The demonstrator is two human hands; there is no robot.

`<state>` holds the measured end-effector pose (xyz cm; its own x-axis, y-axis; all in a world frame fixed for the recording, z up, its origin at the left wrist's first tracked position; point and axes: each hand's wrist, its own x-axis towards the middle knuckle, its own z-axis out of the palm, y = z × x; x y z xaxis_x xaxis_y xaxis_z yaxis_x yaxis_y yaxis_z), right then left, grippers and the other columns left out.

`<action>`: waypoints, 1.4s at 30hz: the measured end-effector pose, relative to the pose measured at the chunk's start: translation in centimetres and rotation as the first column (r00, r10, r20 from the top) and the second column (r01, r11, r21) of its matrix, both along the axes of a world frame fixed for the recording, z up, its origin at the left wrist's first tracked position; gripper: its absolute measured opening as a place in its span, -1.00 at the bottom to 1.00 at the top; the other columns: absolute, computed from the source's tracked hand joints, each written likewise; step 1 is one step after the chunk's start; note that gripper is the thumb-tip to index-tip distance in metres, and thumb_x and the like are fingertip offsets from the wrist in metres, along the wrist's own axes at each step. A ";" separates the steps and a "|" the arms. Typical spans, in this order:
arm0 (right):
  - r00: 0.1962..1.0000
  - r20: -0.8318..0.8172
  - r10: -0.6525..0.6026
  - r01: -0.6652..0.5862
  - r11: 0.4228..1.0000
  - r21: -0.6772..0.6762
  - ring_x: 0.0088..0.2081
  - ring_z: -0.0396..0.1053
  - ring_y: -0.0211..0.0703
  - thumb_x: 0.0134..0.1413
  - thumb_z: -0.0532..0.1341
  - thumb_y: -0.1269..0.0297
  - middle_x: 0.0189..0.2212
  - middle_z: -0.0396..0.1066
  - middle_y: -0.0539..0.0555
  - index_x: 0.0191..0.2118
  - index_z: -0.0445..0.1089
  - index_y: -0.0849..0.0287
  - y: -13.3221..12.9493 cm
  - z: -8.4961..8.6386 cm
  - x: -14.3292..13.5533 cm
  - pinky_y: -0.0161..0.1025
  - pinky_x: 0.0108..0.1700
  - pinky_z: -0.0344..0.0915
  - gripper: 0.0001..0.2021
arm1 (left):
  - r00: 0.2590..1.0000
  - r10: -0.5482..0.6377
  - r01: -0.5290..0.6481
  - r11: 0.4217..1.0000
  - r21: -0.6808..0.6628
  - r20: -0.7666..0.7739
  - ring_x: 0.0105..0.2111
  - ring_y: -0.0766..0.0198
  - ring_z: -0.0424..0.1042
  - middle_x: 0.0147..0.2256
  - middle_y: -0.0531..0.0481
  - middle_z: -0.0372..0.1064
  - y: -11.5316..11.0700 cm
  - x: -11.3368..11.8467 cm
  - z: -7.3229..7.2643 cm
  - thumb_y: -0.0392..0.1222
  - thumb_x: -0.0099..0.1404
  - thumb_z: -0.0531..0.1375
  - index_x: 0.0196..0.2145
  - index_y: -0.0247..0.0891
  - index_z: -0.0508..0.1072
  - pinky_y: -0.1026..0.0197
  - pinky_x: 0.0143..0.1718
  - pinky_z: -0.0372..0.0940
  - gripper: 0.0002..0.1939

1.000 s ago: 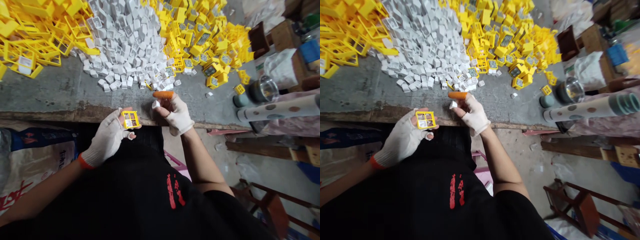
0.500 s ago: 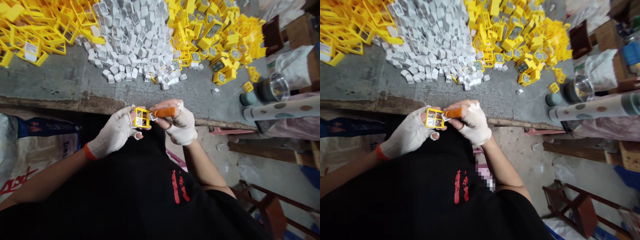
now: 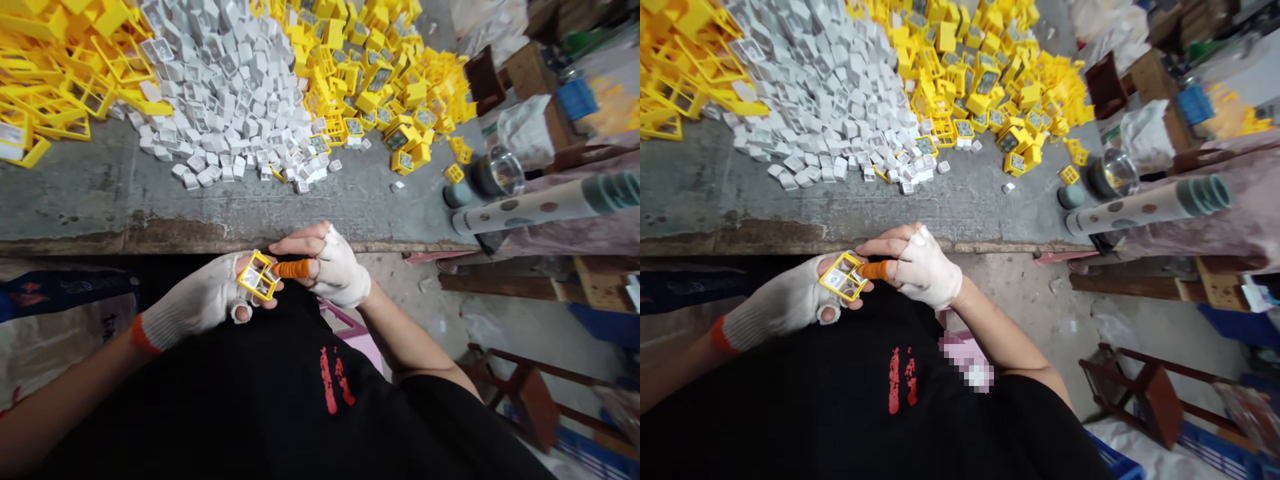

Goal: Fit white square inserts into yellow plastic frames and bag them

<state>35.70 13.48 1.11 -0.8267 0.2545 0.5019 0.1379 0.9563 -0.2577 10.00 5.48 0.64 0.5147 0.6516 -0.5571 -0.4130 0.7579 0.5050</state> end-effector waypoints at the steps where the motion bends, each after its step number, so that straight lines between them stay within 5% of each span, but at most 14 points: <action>1: 1.000 -0.021 0.006 -0.006 1.000 -0.011 0.17 0.60 -0.05 0.76 -0.03 0.17 0.15 0.74 0.09 0.17 0.67 -0.04 -0.1 0.0 -0.1 0.01 0.11 0.43 -0.54 | 1.000 0.003 -0.003 1.000 0.011 0.026 -0.40 0.09 0.68 -0.21 -0.22 0.69 0.0 0.0 0.0 -0.05 0.28 0.54 -0.12 -0.22 0.69 0.36 -0.64 0.25 -0.71; 7: 0.998 0.068 0.004 -0.005 1.000 0.016 0.21 0.56 -0.02 0.73 0.07 0.21 0.18 0.73 0.10 0.25 0.66 -0.04 0.1 -0.2 0.0 0.02 0.17 0.37 -0.61 | 0.995 0.099 -0.097 0.994 -0.044 0.028 -0.42 0.08 0.66 -0.25 -0.20 0.72 -0.1 0.0 0.2 0.22 0.25 0.59 -0.12 -0.18 0.71 0.34 -0.62 0.29 -0.54; 13: 1.000 -0.002 0.018 -0.018 0.985 -0.171 0.21 0.58 0.04 0.71 0.10 0.11 0.11 0.75 0.13 0.30 0.65 -0.07 -0.2 -1.6 -0.2 0.08 0.25 0.48 -0.61 | 0.996 0.032 -0.032 0.999 -0.007 0.080 -0.45 0.06 0.65 -0.36 -0.21 0.68 -0.1 -0.2 0.1 0.30 0.18 0.63 -0.13 -0.20 0.75 0.32 -0.63 0.30 -0.45; 19: 0.998 0.043 -0.055 0.064 0.967 -0.245 0.21 0.60 0.05 0.68 0.16 0.06 0.42 0.56 0.22 0.22 0.69 -0.03 -0.8 -0.7 0.0 0.08 0.20 0.60 -0.64 | 0.973 0.224 -0.220 0.973 -0.076 0.051 -0.46 0.14 0.60 -0.27 -0.14 0.69 -0.5 0.4 0.0 0.26 0.08 0.69 -0.17 -0.16 0.74 0.30 -0.60 0.34 -0.45; 22: 0.947 0.025 -0.319 0.314 0.909 -0.273 0.21 0.59 0.09 0.69 0.15 -0.01 0.33 0.60 0.22 0.31 0.62 -0.03 2.1 0.6 1.2 0.15 0.27 0.59 -0.60 | 0.949 0.316 -0.315 0.947 -0.065 0.010 -0.40 0.09 0.62 -0.21 -0.18 0.70 -0.3 0.9 0.6 0.15 0.14 0.64 -0.14 -0.18 0.73 0.27 -0.55 0.36 -0.53; 25: 0.730 0.076 -0.679 0.681 0.713 -0.168 0.24 0.53 0.24 0.65 0.21 0.11 0.17 0.66 0.24 0.30 0.62 -0.01 7.3 0.2 1.7 0.35 0.31 0.48 -0.67 | 0.927 0.372 -0.374 0.927 -0.041 -0.037 -0.34 0.04 0.62 -0.14 -0.25 0.69 0.0 1.2 1.1 0.04 0.33 0.48 -0.08 -0.21 0.71 0.23 -0.52 0.34 -0.67; 27: 0.665 0.178 -0.725 0.741 0.670 -0.038 0.25 0.47 0.38 0.50 0.37 0.17 0.12 0.66 0.26 0.24 0.63 0.04 10.6 -1.0 1.4 0.47 0.28 0.42 -0.69 | 0.924 0.378 -0.381 0.924 -0.038 -0.061 -0.33 0.03 0.61 -0.11 -0.27 0.67 0.1 1.2 1.2 0.01 0.41 0.39 -0.05 -0.23 0.69 0.20 -0.50 0.35 -0.70; 31: 0.669 0.248 -0.700 0.708 0.703 0.075 0.30 0.40 0.43 0.39 0.39 0.27 0.15 0.63 0.25 0.14 0.60 0.03 13.2 -2.8 0.3 0.53 0.29 0.32 -0.73 | 0.918 0.389 -0.394 0.918 -0.043 -0.080 -0.33 0.04 0.60 -0.11 -0.25 0.63 0.2 1.2 1.0 0.01 0.45 0.35 -0.01 -0.25 0.64 0.18 -0.48 0.37 -0.70; 35: 0.700 0.208 -0.683 0.706 0.706 -0.057 0.25 0.48 0.36 0.49 0.35 0.21 0.13 0.66 0.24 0.13 0.62 0.01 9.7 -1.8 -0.1 0.49 0.33 0.34 -0.79 | 0.903 0.423 -0.424 0.906 0.001 -0.071 -0.29 0.05 0.62 -0.10 -0.22 0.62 0.3 1.3 1.0 -0.03 0.50 0.35 0.04 -0.25 0.61 0.19 -0.46 0.41 -0.72; 39: 0.888 -0.005 -0.461 0.443 0.857 -0.261 0.01 0.64 0.13 0.58 0.36 -0.03 0.00 0.74 0.12 0.14 0.65 -0.03 3.0 0.3 -0.5 0.22 0.22 0.51 -0.74 | 0.899 0.437 -0.435 0.899 0.049 -0.023 -0.25 0.06 0.64 -0.09 -0.18 0.63 0.7 1.5 1.2 -0.08 0.46 0.44 0.03 -0.23 0.62 0.21 -0.43 0.48 -0.73; 42: 0.935 -0.131 -0.329 0.283 0.916 -0.285 -0.07 0.67 0.03 0.60 0.35 -0.02 -0.06 0.78 0.05 0.04 0.68 -0.06 -1.0 0.6 -1.4 0.09 0.16 0.54 -0.78 | 0.907 0.421 -0.421 0.904 0.072 0.012 -0.20 0.05 0.66 0.00 -0.19 0.67 0.6 1.6 0.9 -0.14 0.34 0.55 0.01 -0.19 0.64 0.20 -0.41 0.54 -0.66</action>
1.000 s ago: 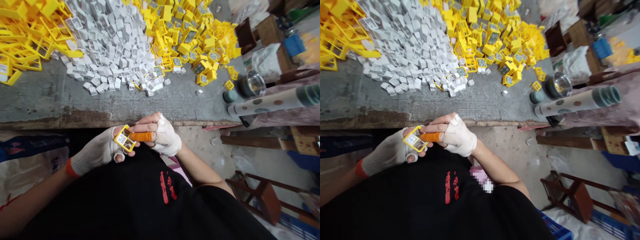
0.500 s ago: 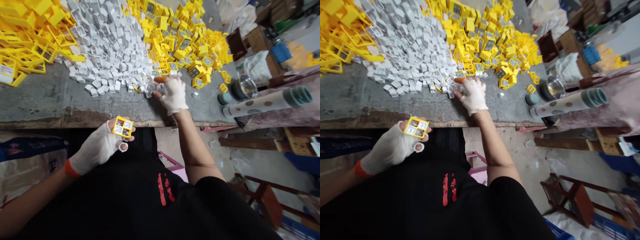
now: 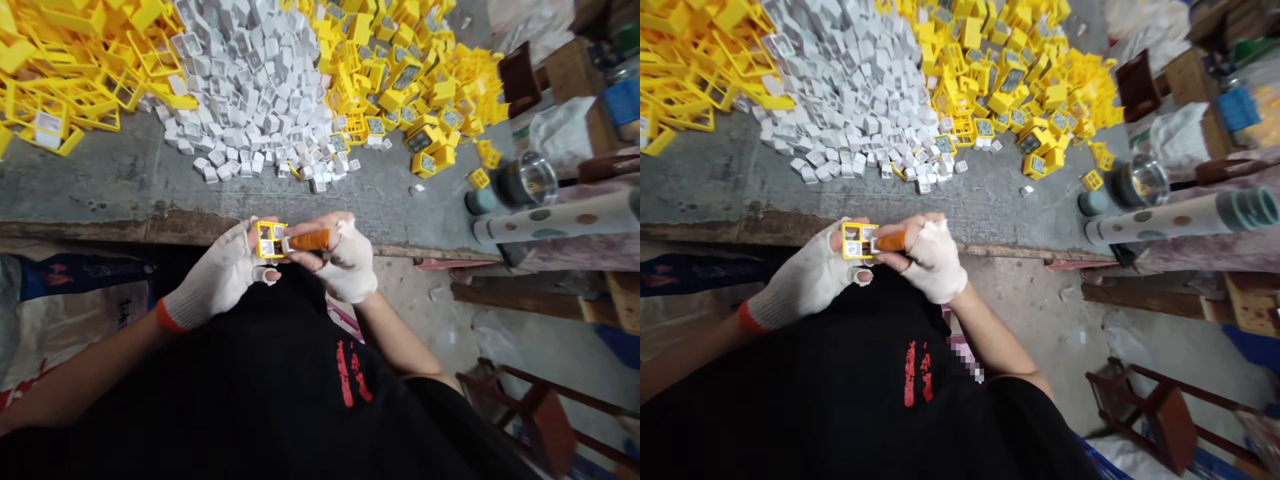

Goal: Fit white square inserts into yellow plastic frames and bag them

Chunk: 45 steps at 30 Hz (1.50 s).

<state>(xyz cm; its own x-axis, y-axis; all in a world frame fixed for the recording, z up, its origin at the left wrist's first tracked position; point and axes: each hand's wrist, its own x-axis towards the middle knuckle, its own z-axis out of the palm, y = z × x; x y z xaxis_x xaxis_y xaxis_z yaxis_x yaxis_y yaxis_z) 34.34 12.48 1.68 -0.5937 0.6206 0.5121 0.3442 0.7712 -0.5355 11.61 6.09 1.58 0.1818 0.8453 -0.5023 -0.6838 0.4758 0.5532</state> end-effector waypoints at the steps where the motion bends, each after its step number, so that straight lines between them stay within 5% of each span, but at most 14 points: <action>1: 1.000 -0.019 0.012 -0.012 1.000 0.003 -0.06 0.68 0.02 0.61 0.34 0.00 -0.06 0.79 0.05 0.04 0.69 -0.06 -0.9 -0.2 -0.3 0.07 0.16 0.54 -0.78 | 1.000 -0.008 0.008 1.000 0.004 0.002 -0.19 0.06 0.66 0.03 -0.20 0.67 -0.1 0.0 -0.2 -0.16 0.31 0.57 0.00 -0.19 0.65 0.20 -0.41 0.55 -0.65; 6: 0.998 -0.013 0.060 -0.061 0.996 -0.069 0.09 0.66 0.08 0.63 0.25 -0.14 0.08 0.77 0.09 0.17 0.69 -0.09 -1.1 -2.0 0.3 0.09 0.20 0.55 -0.64 | 0.999 -0.028 0.027 0.999 -0.033 -0.016 -0.25 0.12 0.64 -0.01 -0.19 0.69 -0.6 0.0 -0.8 -0.19 0.23 0.61 -0.01 -0.21 0.70 0.24 -0.43 0.54 -0.61; 9: 0.981 0.084 -0.173 0.181 0.979 -0.093 0.14 0.62 0.18 0.59 0.25 -0.15 0.14 0.72 0.13 0.18 0.70 -0.09 2.0 -2.7 2.0 0.21 0.25 0.52 -0.62 | 0.998 0.031 -0.032 0.999 -0.019 -0.045 -0.22 0.06 0.66 -0.10 -0.17 0.68 -0.7 -0.1 -0.5 -0.10 0.24 0.61 -0.04 -0.21 0.68 0.23 -0.42 0.51 -0.62; 12: 0.832 0.313 -0.458 0.493 0.869 -0.038 0.10 0.60 0.21 0.53 0.26 0.15 -0.01 0.73 0.15 0.12 0.69 -0.02 6.1 -3.0 2.8 0.29 0.28 0.44 -0.73 | 0.996 0.066 -0.066 0.998 0.000 -0.064 -0.15 -0.02 0.68 -0.10 -0.16 0.67 -0.6 -0.2 -0.2 -0.02 0.25 0.62 -0.10 -0.21 0.64 0.23 -0.40 0.49 -0.61; 14: 0.749 0.456 -0.481 0.534 0.845 0.014 0.15 0.58 0.22 0.47 0.26 0.30 0.07 0.72 0.18 0.14 0.67 0.00 8.2 -3.1 2.3 0.29 0.30 0.38 -0.71 | 0.995 0.066 -0.067 0.998 -0.004 -0.069 -0.16 -0.02 0.68 -0.08 -0.15 0.67 -0.6 -0.2 -0.2 -0.01 0.22 0.64 -0.08 -0.20 0.63 0.23 -0.41 0.48 -0.57; 18: 0.714 0.547 -0.438 0.480 0.874 0.073 0.26 0.52 0.23 0.49 0.25 0.36 0.31 0.64 0.20 0.12 0.66 -0.01 9.8 -3.5 0.8 0.24 0.30 0.36 -0.73 | 0.995 0.063 -0.064 0.998 -0.009 -0.072 -0.19 0.00 0.67 -0.10 -0.15 0.65 -0.6 -0.2 -0.4 -0.01 0.24 0.62 -0.04 -0.21 0.64 0.23 -0.43 0.47 -0.57; 21: 0.723 0.532 -0.441 0.478 0.875 0.077 0.22 0.51 0.25 0.50 0.27 0.28 0.21 0.69 0.21 0.04 0.65 0.01 9.1 -3.7 0.5 0.24 0.27 0.38 -0.81 | 0.994 0.072 -0.075 0.996 -0.042 -0.077 -0.23 0.03 0.67 -0.11 -0.14 0.64 -0.5 -0.2 -0.4 -0.05 0.31 0.57 -0.04 -0.23 0.64 0.22 -0.44 0.49 -0.64; 24: 0.805 0.424 -0.415 0.437 0.898 0.048 0.16 0.54 0.24 0.51 0.30 0.17 0.07 0.74 0.18 0.00 0.68 -0.01 6.9 -2.7 0.4 0.24 0.26 0.41 -0.83 | 0.995 0.073 -0.079 0.993 -0.084 -0.075 -0.27 0.05 0.65 -0.13 -0.14 0.64 -0.3 0.0 -0.1 -0.11 0.37 0.51 -0.07 -0.24 0.64 0.22 -0.46 0.49 -0.75; 28: 0.960 0.218 -0.177 0.177 0.984 0.018 0.08 0.61 0.12 0.59 0.29 -0.06 0.03 0.76 0.08 0.08 0.71 -0.09 2.8 -0.3 -1.1 0.15 0.27 0.45 -0.72 | 0.999 0.010 -0.012 0.998 -0.057 -0.041 -0.27 0.10 0.63 -0.14 -0.14 0.64 0.0 0.2 0.2 -0.19 0.40 0.49 -0.05 -0.24 0.68 0.23 -0.45 0.53 -0.80; 32: 0.979 0.195 -0.055 0.057 0.998 -0.003 0.01 0.62 0.04 0.63 0.27 -0.07 -0.02 0.79 0.04 0.02 0.72 -0.07 0.9 0.3 -2.8 0.11 0.25 0.43 -0.70 | 1.000 -0.013 0.013 1.000 -0.013 0.007 -0.29 0.18 0.56 -0.12 -0.10 0.62 0.3 0.2 0.0 -0.20 0.33 0.56 -0.06 -0.20 0.72 0.23 -0.43 0.57 -0.76; 40: 0.976 0.208 0.067 -0.059 0.997 -0.041 0.05 0.68 -0.01 0.63 0.29 0.00 0.04 0.80 0.04 0.03 0.69 -0.05 1.3 -0.9 -2.9 0.03 0.17 0.47 -0.76 | 0.997 -0.066 0.064 0.996 -0.055 -0.030 -0.32 0.16 0.53 -0.20 -0.12 0.64 0.8 -0.2 -0.5 0.04 -0.08 0.80 -0.14 -0.23 0.76 0.21 -0.51 0.55 -0.39; 45: 0.950 0.229 0.214 -0.177 0.969 -0.173 0.14 0.69 0.05 0.50 0.40 -0.12 0.19 0.75 0.06 0.11 0.72 -0.12 4.9 -0.3 -1.4 0.04 0.21 0.58 -0.71 | 0.995 -0.088 0.085 0.995 -0.057 -0.049 -0.29 0.02 0.61 -0.17 -0.20 0.69 1.2 -0.3 0.2 0.04 0.01 0.75 -0.12 -0.14 0.78 0.19 -0.49 0.50 -0.48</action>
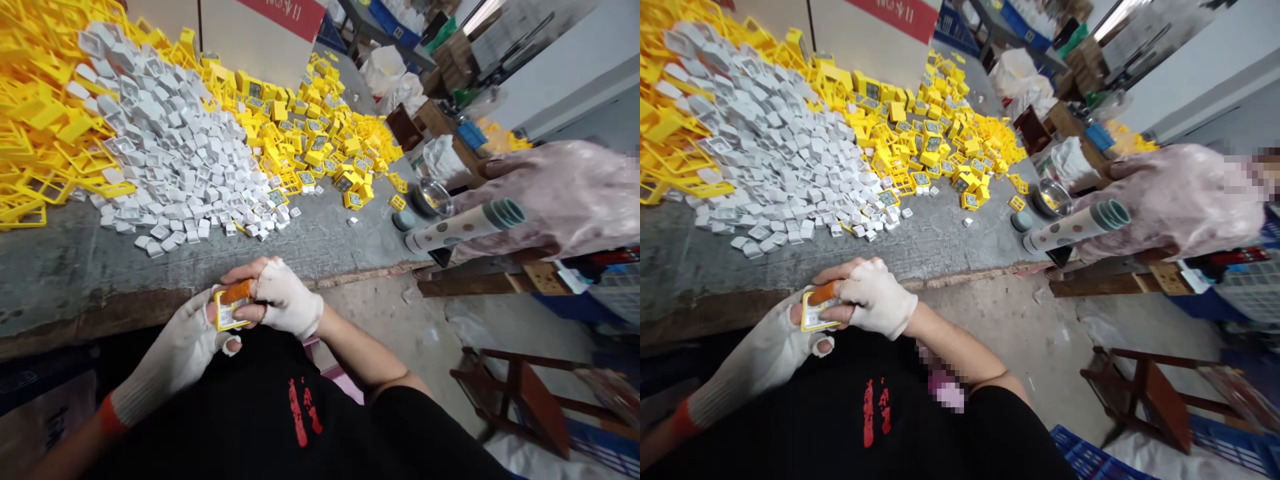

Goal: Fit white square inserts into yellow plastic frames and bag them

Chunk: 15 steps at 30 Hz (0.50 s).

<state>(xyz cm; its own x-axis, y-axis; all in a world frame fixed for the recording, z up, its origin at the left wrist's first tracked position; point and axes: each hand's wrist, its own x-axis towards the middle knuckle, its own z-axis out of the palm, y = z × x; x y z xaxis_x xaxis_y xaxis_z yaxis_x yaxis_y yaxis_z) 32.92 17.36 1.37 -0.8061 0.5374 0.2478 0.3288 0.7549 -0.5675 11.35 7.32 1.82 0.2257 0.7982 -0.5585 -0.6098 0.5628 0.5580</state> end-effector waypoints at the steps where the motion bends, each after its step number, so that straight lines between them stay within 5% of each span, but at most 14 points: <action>1: 1.000 0.005 -0.015 0.015 1.000 0.001 0.15 0.69 0.04 0.51 0.38 -0.11 0.18 0.74 0.07 0.14 0.72 -0.12 2.1 0.4 0.9 0.04 0.22 0.60 -0.69 | 1.000 0.023 -0.023 1.000 -0.014 -0.019 -0.28 -0.01 0.63 -0.17 -0.21 0.70 0.1 0.0 0.2 0.02 0.00 0.75 -0.12 -0.14 0.78 0.18 -0.49 0.50 -0.48; 3: 0.973 0.083 -0.216 0.212 0.976 0.055 0.15 0.69 0.05 0.54 0.33 0.03 0.12 0.75 0.07 0.23 0.69 -0.10 7.5 1.6 2.9 0.05 0.25 0.62 -0.68 | 0.995 0.077 -0.081 0.996 -0.045 -0.069 -0.29 -0.03 0.66 -0.20 -0.20 0.70 0.4 0.0 0.5 -0.01 -0.06 0.76 -0.12 -0.16 0.78 0.16 -0.48 0.50 -0.44; 5: 0.808 0.234 -0.541 0.499 0.839 0.217 0.14 0.68 0.12 0.46 0.33 0.21 0.10 0.74 0.08 0.29 0.66 -0.09 13.5 2.7 4.7 0.13 0.26 0.63 -0.61 | 0.986 0.118 -0.126 0.991 -0.055 -0.118 -0.32 -0.01 0.65 -0.23 -0.17 0.69 0.7 0.1 0.9 -0.01 -0.14 0.78 -0.14 -0.20 0.76 0.16 -0.48 0.50 -0.38; 6: 0.753 0.258 -0.606 0.554 0.794 0.250 0.18 0.67 0.22 0.38 0.36 0.30 0.14 0.73 0.16 0.33 0.64 0.00 16.4 3.2 5.2 0.21 0.28 0.61 -0.54 | 0.983 0.129 -0.137 0.989 -0.053 -0.134 -0.32 0.00 0.64 -0.23 -0.16 0.68 0.8 0.1 1.0 -0.01 -0.17 0.79 -0.14 -0.22 0.76 0.16 -0.48 0.51 -0.36; 10: 0.554 0.541 -0.633 0.582 0.759 0.291 0.12 0.69 0.35 -0.03 0.57 0.44 0.10 0.74 0.23 0.17 0.72 0.10 23.7 3.7 5.5 0.17 0.23 0.62 -0.43 | 0.982 0.136 -0.143 0.989 -0.045 -0.131 -0.30 -0.06 0.67 -0.25 -0.14 0.67 0.7 0.1 0.7 0.00 -0.24 0.80 -0.14 -0.22 0.74 0.16 -0.49 0.50 -0.30; 15: 0.595 0.519 -0.613 0.611 0.765 0.203 -0.16 0.66 0.14 -0.15 0.60 0.48 -0.35 0.65 0.02 -0.23 0.71 0.06 25.4 3.6 5.9 0.09 0.06 0.64 -0.69 | 0.986 0.133 -0.135 0.991 -0.010 -0.100 -0.27 -0.02 0.68 -0.16 -0.18 0.70 0.3 -0.3 -0.1 0.02 -0.04 0.77 -0.08 -0.20 0.73 0.19 -0.47 0.50 -0.38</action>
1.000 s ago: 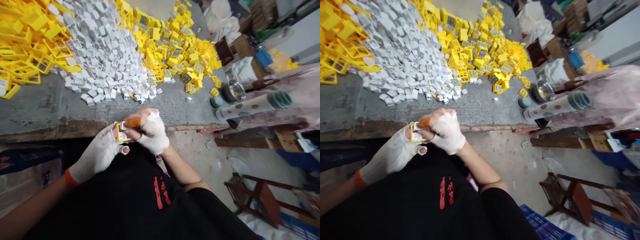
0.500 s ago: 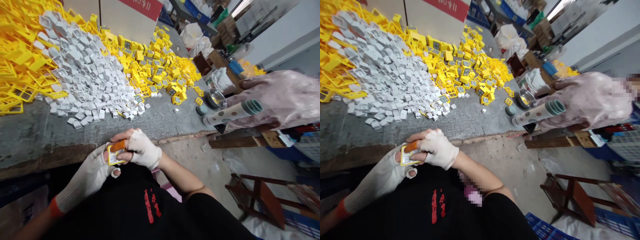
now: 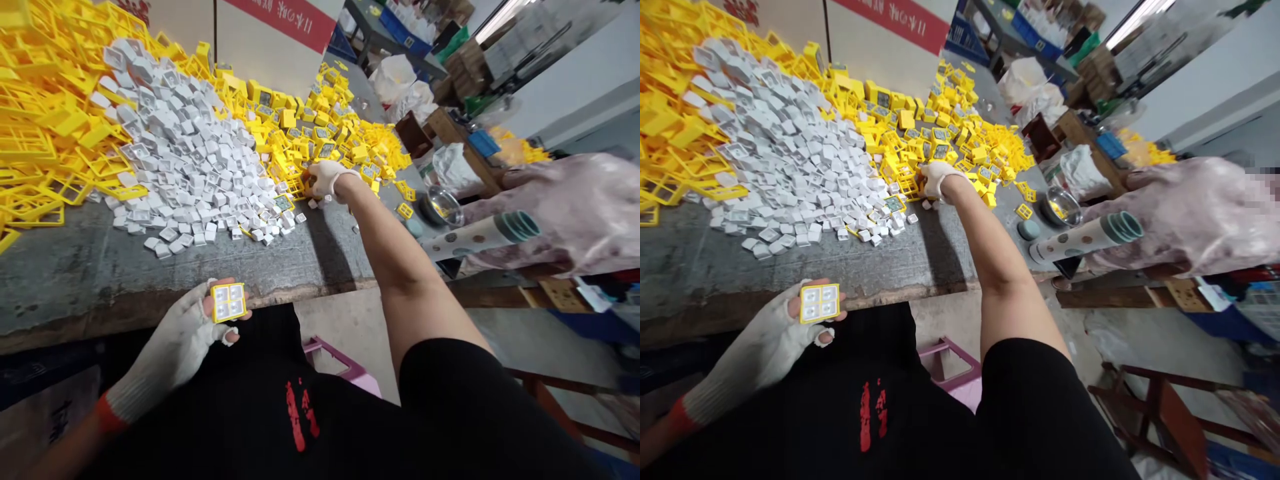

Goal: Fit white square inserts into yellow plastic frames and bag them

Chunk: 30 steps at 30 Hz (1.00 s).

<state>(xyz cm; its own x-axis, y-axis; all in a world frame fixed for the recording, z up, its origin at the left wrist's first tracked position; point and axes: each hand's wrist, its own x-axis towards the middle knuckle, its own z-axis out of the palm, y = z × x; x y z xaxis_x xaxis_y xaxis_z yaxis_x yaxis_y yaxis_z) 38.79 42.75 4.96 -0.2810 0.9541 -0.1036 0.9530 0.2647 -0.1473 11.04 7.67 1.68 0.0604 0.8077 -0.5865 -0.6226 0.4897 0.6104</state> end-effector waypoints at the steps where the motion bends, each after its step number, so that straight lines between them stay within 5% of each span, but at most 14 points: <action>1: 0.999 -0.044 -0.007 0.009 0.999 0.036 -0.18 0.64 0.11 -0.11 0.60 0.44 -0.37 0.63 0.02 -0.25 0.69 0.06 -0.4 0.1 0.6 0.10 0.05 0.64 -0.74 | 1.000 -0.002 0.002 1.000 0.002 0.002 -0.28 -0.03 0.68 -0.17 -0.18 0.70 0.0 0.0 0.0 0.00 -0.03 0.76 -0.09 -0.21 0.73 0.18 -0.47 0.50 -0.41; 6: 0.957 -0.287 -0.042 0.109 0.969 0.223 -0.12 0.63 -0.05 0.40 0.33 0.14 -0.08 0.71 0.14 0.15 0.60 0.13 -7.2 -1.7 4.6 -0.01 0.02 0.65 -0.68 | 1.000 -0.008 0.008 0.999 0.034 0.011 -0.28 -0.03 0.68 -0.22 -0.14 0.67 0.1 0.0 0.5 -0.07 0.06 0.72 -0.11 -0.23 0.71 0.15 -0.46 0.53 -0.51; 9: 0.877 -0.480 -0.010 0.137 0.964 0.230 -0.10 0.67 -0.02 0.34 0.30 0.19 -0.08 0.72 0.13 0.16 0.61 0.10 -13.9 -5.2 6.2 0.01 0.01 0.67 -0.65 | 1.000 -0.007 0.006 0.998 0.055 0.013 -0.29 0.02 0.67 -0.18 -0.12 0.67 0.1 0.1 0.7 -0.12 0.17 0.66 -0.11 -0.22 0.68 0.17 -0.45 0.52 -0.61; 14: 0.909 -0.416 -0.020 0.122 0.968 0.220 0.03 0.65 0.12 0.25 0.33 0.29 -0.07 0.75 0.10 -0.01 0.74 -0.04 -19.9 -8.7 6.5 0.16 0.19 0.62 -0.72 | 0.999 -0.026 0.029 0.995 0.093 -0.033 -0.27 0.12 0.62 -0.13 -0.11 0.64 0.3 1.1 0.7 -0.11 0.31 0.58 -0.10 -0.22 0.64 0.21 -0.41 0.52 -0.70; 18: 0.880 -0.472 -0.048 0.189 0.948 0.256 0.04 0.65 0.10 0.36 0.25 0.29 -0.05 0.74 0.12 0.04 0.74 0.00 -20.9 -8.0 6.2 0.12 0.21 0.60 -0.69 | 1.000 -0.003 0.005 0.993 0.120 -0.011 -0.26 0.14 0.62 -0.12 -0.08 0.63 0.2 1.8 0.6 -0.10 0.41 0.51 -0.12 -0.18 0.64 0.23 -0.40 0.52 -0.80; 21: 0.882 -0.463 0.089 0.017 0.975 0.220 0.08 0.64 0.12 0.34 0.34 0.22 0.06 0.72 0.16 0.20 0.70 0.04 -21.9 -6.5 5.7 0.14 0.22 0.60 -0.62 | 1.000 0.006 -0.006 0.994 0.109 -0.004 -0.24 0.11 0.64 -0.10 -0.07 0.63 -0.2 1.7 0.4 -0.13 0.43 0.49 -0.13 -0.15 0.65 0.22 -0.40 0.51 -0.86; 25: 0.916 -0.297 0.268 -0.246 0.963 0.111 0.31 0.56 0.23 0.24 0.46 0.25 0.35 0.58 0.20 0.45 0.54 -0.03 -23.0 -4.8 4.3 0.20 0.34 0.54 -0.34 | 0.999 0.039 -0.039 0.995 0.095 0.002 -0.24 0.08 0.64 -0.11 -0.08 0.63 -0.8 1.4 0.4 -0.15 0.42 0.48 -0.14 -0.13 0.64 0.21 -0.39 0.47 -0.87; 30: 0.985 -0.023 0.174 -0.172 0.984 0.046 0.17 0.57 0.32 0.30 0.49 0.13 0.17 0.65 0.27 0.44 0.55 0.06 -23.1 -3.2 2.7 0.21 0.21 0.48 -0.37 | 0.999 0.052 -0.052 0.991 0.121 -0.003 -0.24 0.06 0.66 -0.13 -0.13 0.64 -1.4 1.0 -0.4 -0.10 0.41 0.50 -0.07 -0.21 0.62 0.19 -0.40 0.44 -0.77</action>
<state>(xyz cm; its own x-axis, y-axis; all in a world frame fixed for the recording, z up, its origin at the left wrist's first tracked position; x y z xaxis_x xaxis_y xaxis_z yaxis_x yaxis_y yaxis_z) 41.48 19.61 1.73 -0.4443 0.8943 -0.0531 0.8882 0.4320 -0.1568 12.03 6.23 1.31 0.0134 0.8746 -0.4847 -0.6416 0.3793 0.6667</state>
